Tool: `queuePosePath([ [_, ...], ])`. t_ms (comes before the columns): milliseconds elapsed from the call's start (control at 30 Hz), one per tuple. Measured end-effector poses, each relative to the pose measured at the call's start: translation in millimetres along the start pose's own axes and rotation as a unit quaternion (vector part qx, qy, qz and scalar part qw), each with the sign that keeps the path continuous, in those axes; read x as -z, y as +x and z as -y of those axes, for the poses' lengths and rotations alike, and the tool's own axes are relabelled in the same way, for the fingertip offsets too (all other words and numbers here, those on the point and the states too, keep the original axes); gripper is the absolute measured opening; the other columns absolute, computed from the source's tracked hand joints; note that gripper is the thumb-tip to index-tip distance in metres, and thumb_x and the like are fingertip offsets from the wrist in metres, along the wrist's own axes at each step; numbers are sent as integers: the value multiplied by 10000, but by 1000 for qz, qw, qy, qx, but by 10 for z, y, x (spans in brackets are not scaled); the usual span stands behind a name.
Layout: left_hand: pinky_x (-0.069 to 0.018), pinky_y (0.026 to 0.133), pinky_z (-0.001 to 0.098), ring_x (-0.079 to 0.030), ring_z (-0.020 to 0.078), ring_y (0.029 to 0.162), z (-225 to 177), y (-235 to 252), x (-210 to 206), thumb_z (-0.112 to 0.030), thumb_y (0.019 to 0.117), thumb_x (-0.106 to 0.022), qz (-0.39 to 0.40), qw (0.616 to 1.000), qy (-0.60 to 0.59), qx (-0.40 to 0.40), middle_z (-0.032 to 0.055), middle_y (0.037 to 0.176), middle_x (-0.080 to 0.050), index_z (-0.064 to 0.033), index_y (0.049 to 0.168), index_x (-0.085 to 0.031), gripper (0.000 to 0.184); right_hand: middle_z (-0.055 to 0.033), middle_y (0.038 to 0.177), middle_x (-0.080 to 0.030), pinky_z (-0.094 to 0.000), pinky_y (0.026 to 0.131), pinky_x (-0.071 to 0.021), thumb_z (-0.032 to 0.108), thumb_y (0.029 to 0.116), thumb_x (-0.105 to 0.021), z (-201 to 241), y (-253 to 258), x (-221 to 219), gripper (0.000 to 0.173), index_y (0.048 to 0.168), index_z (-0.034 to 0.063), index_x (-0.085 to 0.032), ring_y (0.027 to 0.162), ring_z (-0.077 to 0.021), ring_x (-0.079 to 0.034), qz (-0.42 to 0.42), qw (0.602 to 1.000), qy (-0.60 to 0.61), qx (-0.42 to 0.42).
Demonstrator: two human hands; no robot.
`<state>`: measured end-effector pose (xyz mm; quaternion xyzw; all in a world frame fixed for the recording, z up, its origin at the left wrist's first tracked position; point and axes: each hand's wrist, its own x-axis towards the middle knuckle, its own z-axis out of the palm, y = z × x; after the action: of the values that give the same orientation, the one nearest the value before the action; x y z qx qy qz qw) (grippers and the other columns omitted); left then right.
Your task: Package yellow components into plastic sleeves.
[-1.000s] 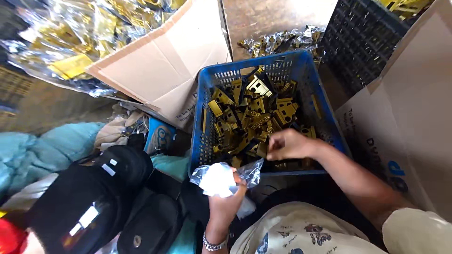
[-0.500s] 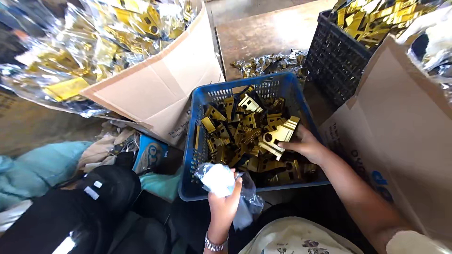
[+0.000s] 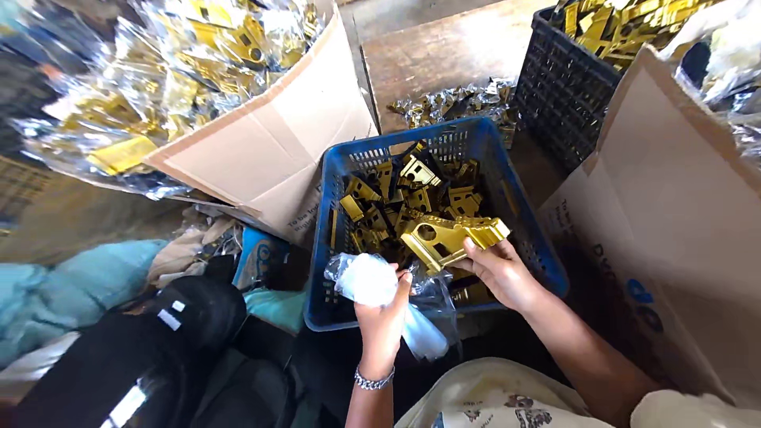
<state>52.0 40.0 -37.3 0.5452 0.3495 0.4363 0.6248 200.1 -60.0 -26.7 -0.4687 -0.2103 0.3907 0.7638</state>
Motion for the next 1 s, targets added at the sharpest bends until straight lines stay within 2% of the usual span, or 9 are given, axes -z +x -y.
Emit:
queuePosePath([
  [233,-486,464,155,-525,32,473,-274,126,45,53,1022,-409,-25,947,-234,219,5,664,-598,-37,947,-593,218,63,1141,-705,-271,912,-610,99,965,-663,-164,-18,97,346,1282,25,-546,1031,-25,-692,118,952,-199,201],
  [400,-437,467,135,-476,0,474,-302,154,139,109,968,-471,-9,972,-176,155,7,721,-636,-27,983,-594,184,-62,1101,-720,-134,908,-549,153,970,-665,-153,-10,194,337,1171,-100,-572,1019,58,-660,159,876,-349,294],
  [500,-453,530,153,-538,3,582,-256,1,-14,85,883,-616,13,994,-89,60,7,813,-677,-20,971,-614,137,-168,1163,-725,-398,1057,-513,104,919,-660,-235,52,154,301,1174,-53,-625,1143,-203,-685,109,813,-463,337],
  [567,-510,613,162,-618,14,691,-255,-64,-51,75,865,-646,28,997,-70,15,-3,860,-702,-16,987,-628,154,-212,1145,-706,-624,982,-502,46,837,-664,-299,8,77,308,1135,-27,-641,1118,-407,-667,115,771,-518,351],
  [600,-532,661,171,-637,20,736,-252,-78,-45,73,867,-642,38,998,-59,7,-12,878,-703,-8,1005,-632,160,-222,1150,-696,-617,929,-527,28,816,-663,-328,-10,42,323,1133,-28,-631,1085,-421,-674,116,761,-535,347],
  [733,-575,831,225,-671,31,896,-166,-98,-26,12,952,-573,49,995,-46,73,-20,958,-685,14,1118,-589,167,-278,1210,-639,-399,974,-560,-129,805,-593,-375,-25,-59,349,1151,-84,-586,1139,-362,-662,148,791,-502,318],
  [800,-583,818,231,-673,38,879,-64,-104,-13,12,892,-662,15,997,-48,56,-16,933,-668,23,1137,-543,272,-242,1166,-690,-418,1083,-498,-175,795,-508,-341,-66,-101,355,1105,-71,-647,1202,-353,-647,197,803,-453,333],
  [900,-578,793,202,-652,12,844,78,-107,58,44,755,-769,-37,998,-28,-45,-55,891,-646,-7,1071,-533,398,-168,1116,-722,-283,986,-549,-45,939,-521,-254,12,-103,239,1111,-50,-687,1101,-169,-688,183,840,-406,311],
  [1000,-544,823,156,-614,-50,877,125,-136,63,5,755,-771,-30,986,36,-157,-101,903,-629,-25,1001,-577,315,-249,1207,-632,-314,880,-586,231,943,-709,-215,252,-90,428,1218,-89,-634,1046,-223,-672,121,844,-452,261],
])
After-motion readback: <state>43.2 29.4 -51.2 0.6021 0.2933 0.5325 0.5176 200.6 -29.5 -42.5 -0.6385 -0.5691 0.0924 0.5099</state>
